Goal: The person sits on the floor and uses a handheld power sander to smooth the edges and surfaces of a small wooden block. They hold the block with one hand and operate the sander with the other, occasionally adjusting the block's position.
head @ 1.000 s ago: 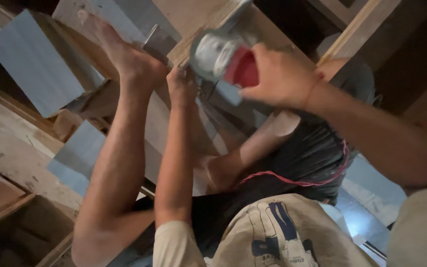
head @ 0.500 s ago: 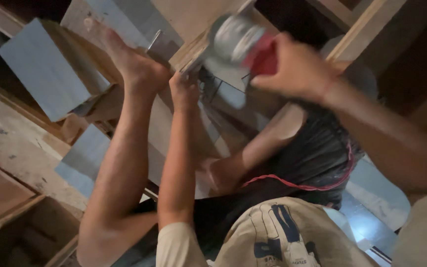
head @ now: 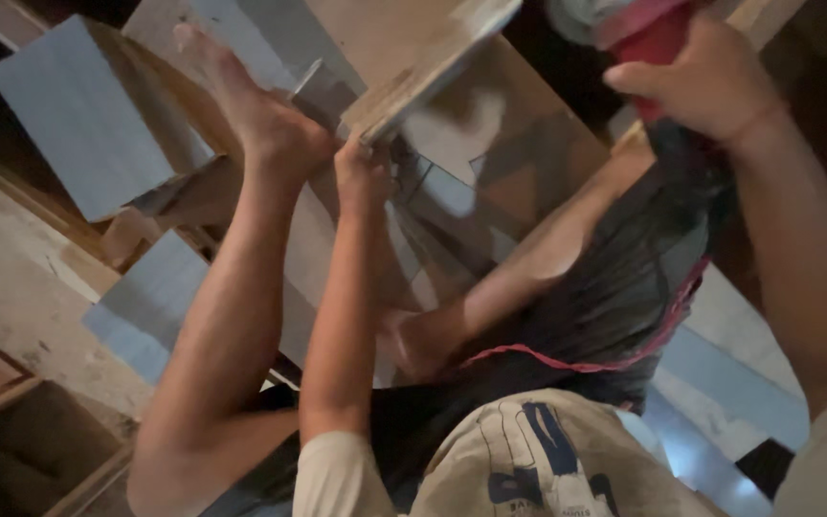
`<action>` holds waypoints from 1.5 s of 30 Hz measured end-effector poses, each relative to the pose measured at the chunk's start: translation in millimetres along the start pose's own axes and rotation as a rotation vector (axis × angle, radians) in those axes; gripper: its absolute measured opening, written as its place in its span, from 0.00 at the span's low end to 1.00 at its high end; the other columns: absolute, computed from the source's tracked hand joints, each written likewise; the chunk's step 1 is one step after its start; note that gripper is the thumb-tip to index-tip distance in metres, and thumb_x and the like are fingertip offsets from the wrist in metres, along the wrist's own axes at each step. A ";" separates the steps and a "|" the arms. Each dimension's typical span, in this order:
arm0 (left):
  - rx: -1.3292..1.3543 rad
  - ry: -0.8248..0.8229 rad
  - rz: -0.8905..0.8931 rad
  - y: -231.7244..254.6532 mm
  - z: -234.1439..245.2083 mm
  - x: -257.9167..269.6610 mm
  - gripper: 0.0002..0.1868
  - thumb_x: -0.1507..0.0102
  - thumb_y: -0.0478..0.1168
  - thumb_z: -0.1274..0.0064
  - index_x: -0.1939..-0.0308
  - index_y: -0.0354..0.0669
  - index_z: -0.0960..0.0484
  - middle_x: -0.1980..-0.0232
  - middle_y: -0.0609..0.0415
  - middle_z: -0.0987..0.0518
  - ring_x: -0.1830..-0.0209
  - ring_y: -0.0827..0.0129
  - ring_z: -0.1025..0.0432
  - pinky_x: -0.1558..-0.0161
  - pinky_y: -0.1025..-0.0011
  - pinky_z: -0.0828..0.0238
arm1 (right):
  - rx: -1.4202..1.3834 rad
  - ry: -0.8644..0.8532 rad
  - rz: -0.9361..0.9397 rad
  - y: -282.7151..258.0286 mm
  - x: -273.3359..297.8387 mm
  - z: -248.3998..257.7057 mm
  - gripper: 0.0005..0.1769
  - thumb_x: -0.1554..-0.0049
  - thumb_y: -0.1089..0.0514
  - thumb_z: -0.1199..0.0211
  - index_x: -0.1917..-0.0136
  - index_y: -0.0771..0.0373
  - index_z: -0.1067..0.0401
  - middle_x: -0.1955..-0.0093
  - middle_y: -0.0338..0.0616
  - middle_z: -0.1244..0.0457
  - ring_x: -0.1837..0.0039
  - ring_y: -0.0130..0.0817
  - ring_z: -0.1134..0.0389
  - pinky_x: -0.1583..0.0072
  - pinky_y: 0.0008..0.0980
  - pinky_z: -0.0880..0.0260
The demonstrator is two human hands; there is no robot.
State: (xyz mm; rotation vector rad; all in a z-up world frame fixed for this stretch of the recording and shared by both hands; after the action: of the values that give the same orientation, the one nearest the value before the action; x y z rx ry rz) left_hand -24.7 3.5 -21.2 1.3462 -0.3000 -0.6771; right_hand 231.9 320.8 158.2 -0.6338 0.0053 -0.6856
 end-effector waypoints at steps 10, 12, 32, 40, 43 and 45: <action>-0.093 -0.026 0.085 33.1 2.5 -6.1 0.19 0.38 0.27 0.45 0.43 0.43 0.20 0.49 0.45 0.17 0.51 0.53 0.20 0.48 0.66 0.25 | 0.152 -0.070 0.336 -99.6 0.4 -23.4 0.43 0.50 0.44 0.22 0.35 0.76 0.33 0.42 0.65 0.33 0.44 0.56 0.30 0.43 0.48 0.30; -0.115 -0.009 0.043 40.6 3.4 -9.6 0.19 0.40 0.28 0.43 0.44 0.43 0.20 0.48 0.46 0.18 0.49 0.51 0.22 0.47 0.65 0.26 | 0.120 -0.224 0.195 -124.0 -2.8 -39.9 0.46 0.51 0.40 0.22 0.33 0.73 0.35 0.42 0.63 0.33 0.43 0.55 0.29 0.45 0.47 0.29; -0.130 0.011 -0.040 40.4 -0.9 -8.9 0.15 0.36 0.31 0.43 0.46 0.47 0.17 0.41 0.49 0.19 0.37 0.52 0.26 0.40 0.63 0.27 | 0.100 -0.193 0.238 -29.7 -34.3 -2.8 0.39 0.42 0.44 0.23 0.31 0.70 0.36 0.36 0.59 0.34 0.34 0.48 0.29 0.35 0.44 0.28; -0.177 -0.013 0.048 38.8 -0.5 -11.4 0.14 0.36 0.34 0.43 0.46 0.45 0.19 0.40 0.48 0.20 0.39 0.52 0.26 0.41 0.61 0.27 | 0.052 -0.174 0.231 -47.4 2.0 -9.5 0.33 0.39 0.46 0.24 0.33 0.68 0.35 0.37 0.56 0.32 0.38 0.45 0.28 0.37 0.42 0.26; -0.166 -0.003 -0.062 44.7 -0.2 -9.6 0.15 0.35 0.32 0.44 0.45 0.45 0.18 0.39 0.48 0.19 0.37 0.50 0.27 0.40 0.60 0.28 | 0.167 -0.209 0.157 -93.1 20.5 -41.8 0.44 0.48 0.44 0.23 0.30 0.71 0.37 0.40 0.63 0.34 0.42 0.54 0.30 0.46 0.48 0.28; -0.192 0.000 0.009 38.0 -3.4 -11.5 0.14 0.36 0.32 0.43 0.45 0.45 0.18 0.40 0.48 0.19 0.38 0.51 0.26 0.39 0.61 0.27 | 0.145 -0.313 0.058 -124.5 27.6 -59.6 0.47 0.51 0.40 0.24 0.30 0.69 0.38 0.41 0.62 0.34 0.44 0.54 0.29 0.47 0.48 0.27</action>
State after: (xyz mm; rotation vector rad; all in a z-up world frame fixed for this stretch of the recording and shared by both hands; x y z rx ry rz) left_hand -21.3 15.9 16.5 1.1616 -0.2346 -0.6811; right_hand 167.9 198.0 183.3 -0.5934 -0.3122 -0.5197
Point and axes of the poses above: each hand's wrist, its own x-axis away from the middle knuckle, its own z-axis out of the back of the hand, y = z × x, the point moved 3 cm from there along -x, towards the middle knuckle
